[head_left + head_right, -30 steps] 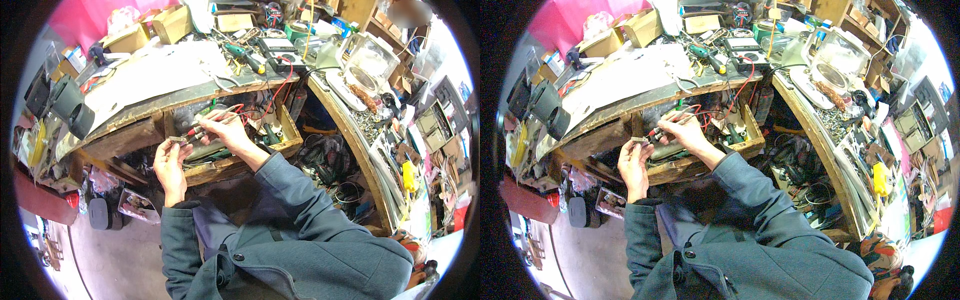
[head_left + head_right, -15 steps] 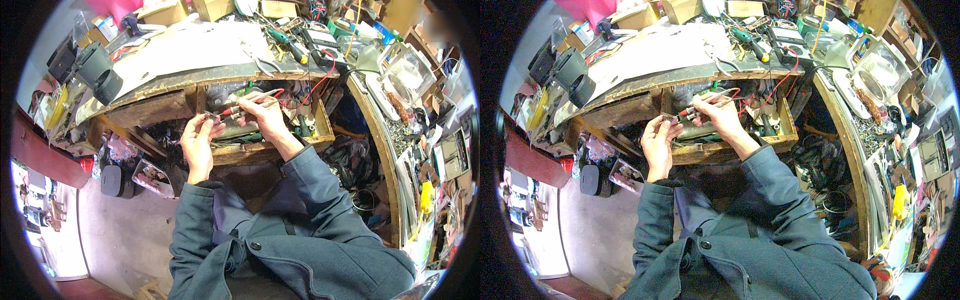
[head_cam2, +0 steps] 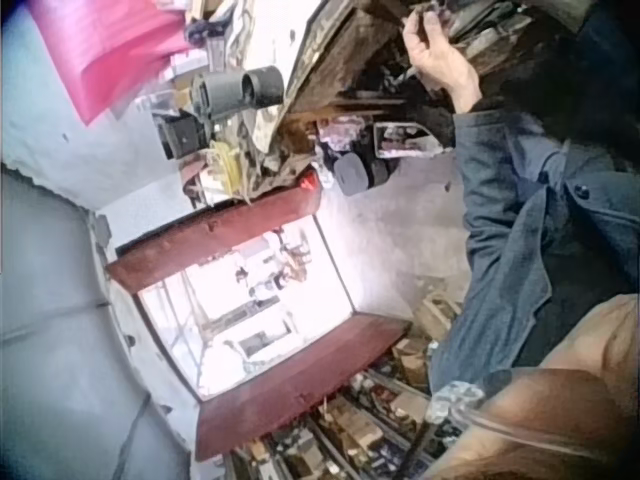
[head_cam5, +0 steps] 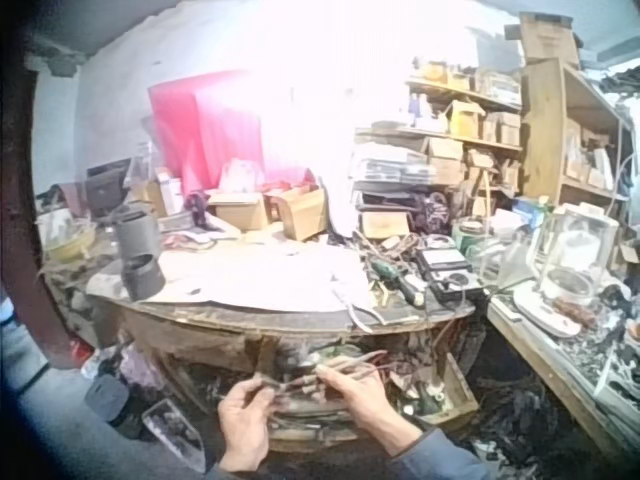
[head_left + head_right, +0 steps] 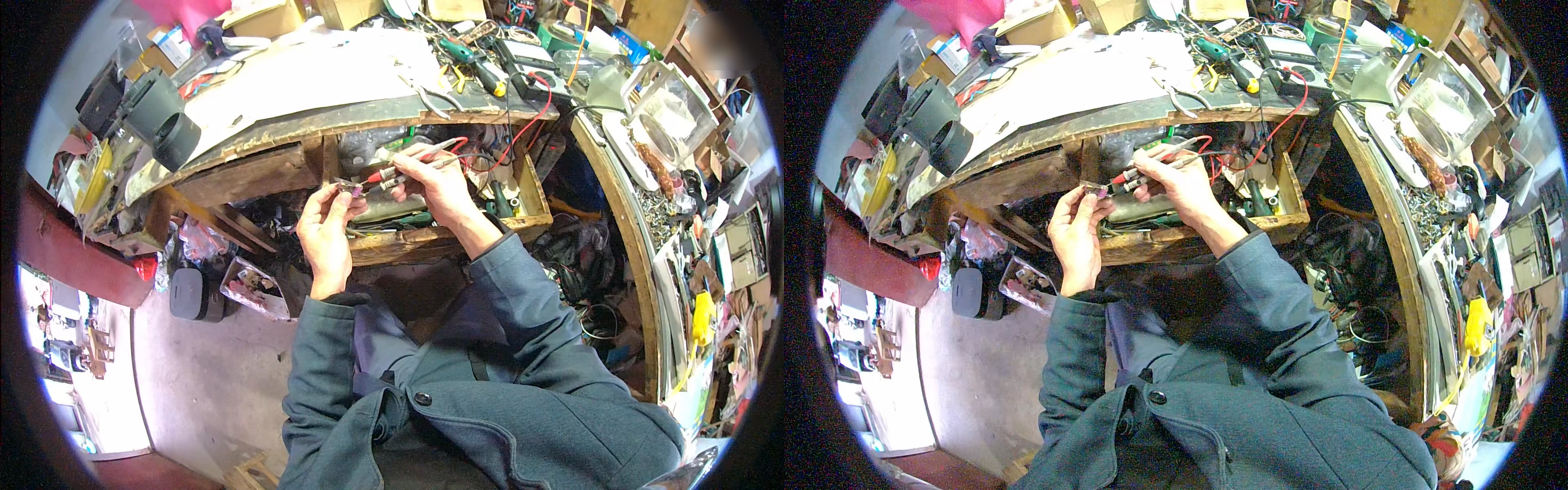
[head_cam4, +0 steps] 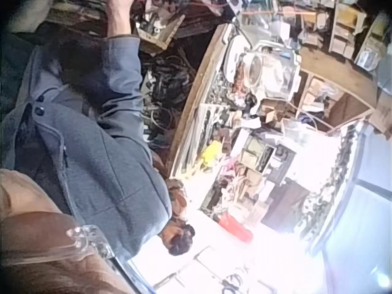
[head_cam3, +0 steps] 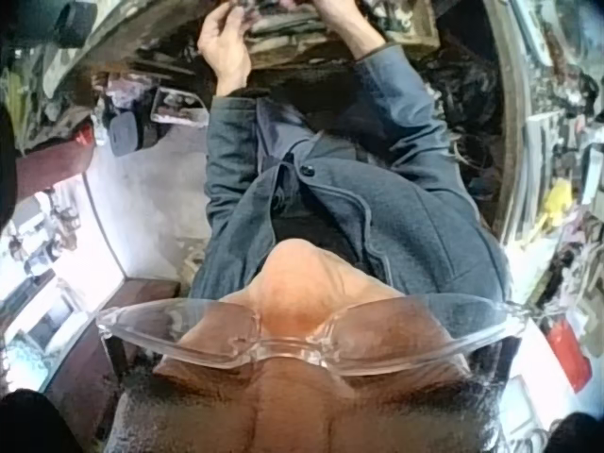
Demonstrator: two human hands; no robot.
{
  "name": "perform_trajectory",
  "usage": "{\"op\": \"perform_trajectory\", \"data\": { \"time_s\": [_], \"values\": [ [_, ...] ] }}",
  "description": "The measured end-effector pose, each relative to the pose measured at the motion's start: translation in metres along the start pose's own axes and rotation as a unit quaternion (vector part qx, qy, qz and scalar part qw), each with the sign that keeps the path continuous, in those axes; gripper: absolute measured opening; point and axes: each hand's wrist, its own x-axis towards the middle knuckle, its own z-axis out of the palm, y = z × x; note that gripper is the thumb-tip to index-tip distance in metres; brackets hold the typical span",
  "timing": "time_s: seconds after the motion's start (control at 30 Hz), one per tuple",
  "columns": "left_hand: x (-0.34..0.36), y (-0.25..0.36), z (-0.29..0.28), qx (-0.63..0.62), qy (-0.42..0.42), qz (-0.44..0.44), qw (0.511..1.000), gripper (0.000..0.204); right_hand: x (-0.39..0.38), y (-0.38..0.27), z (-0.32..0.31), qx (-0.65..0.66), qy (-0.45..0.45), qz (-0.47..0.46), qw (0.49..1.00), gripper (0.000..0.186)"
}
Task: The person uses a soldering iron and pliers to work on a small electronic component with red and black wires. They repeatedly heat and adjust the component while seated at a cluttered workbench.
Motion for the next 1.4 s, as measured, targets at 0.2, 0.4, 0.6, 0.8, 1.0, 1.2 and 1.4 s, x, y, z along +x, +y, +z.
{"op": "perform_trajectory", "data": {
  "time_s": [0.2, 0.4, 0.6, 0.8, 1.0, 1.2, 1.4],
  "values": [
    [0.0, 0.0, 0.004, -0.027, -0.012, -0.005, 1.0, 0.02, -0.002, -0.005, 0.0, -0.019, 0.0, 0.004, 1.0, 0.017],
    [0.003, 0.006, 0.005, -0.014, -0.009, -0.044, 0.999, 0.027, -0.001, -0.002, 0.001, -0.016, -0.004, -0.014, 1.0, 0.018],
    [0.004, 0.007, 0.004, 0.07, -0.018, -0.046, 0.996, 0.038, -0.001, 0.006, 0.002, -0.028, -0.013, -0.032, 0.999, 0.014],
    [0.007, 0.0, 0.003, 0.047, 0.032, -0.012, 0.998, 0.037, -0.004, -0.002, 0.008, -0.001, 0.007, -0.044, 0.999, 0.016],
    [0.006, 0.006, 0.0, -0.029, -0.044, -0.04, 0.998, 0.026, 0.007, 0.002, -0.002, -0.138, 0.027, 0.075, 0.987, 0.025],
    [0.01, 0.004, -0.009, -0.052, -0.078, -0.037, 0.995, 0.029, 0.026, 0.017, -0.009, -0.231, -0.048, 0.167, 0.957, 0.028],
    [0.01, 0.008, -0.011, -0.097, -0.1, -0.052, 0.989, 0.03, 0.025, 0.014, -0.022, -0.579, -0.04, 0.122, 0.805, 0.03]
  ]
}}
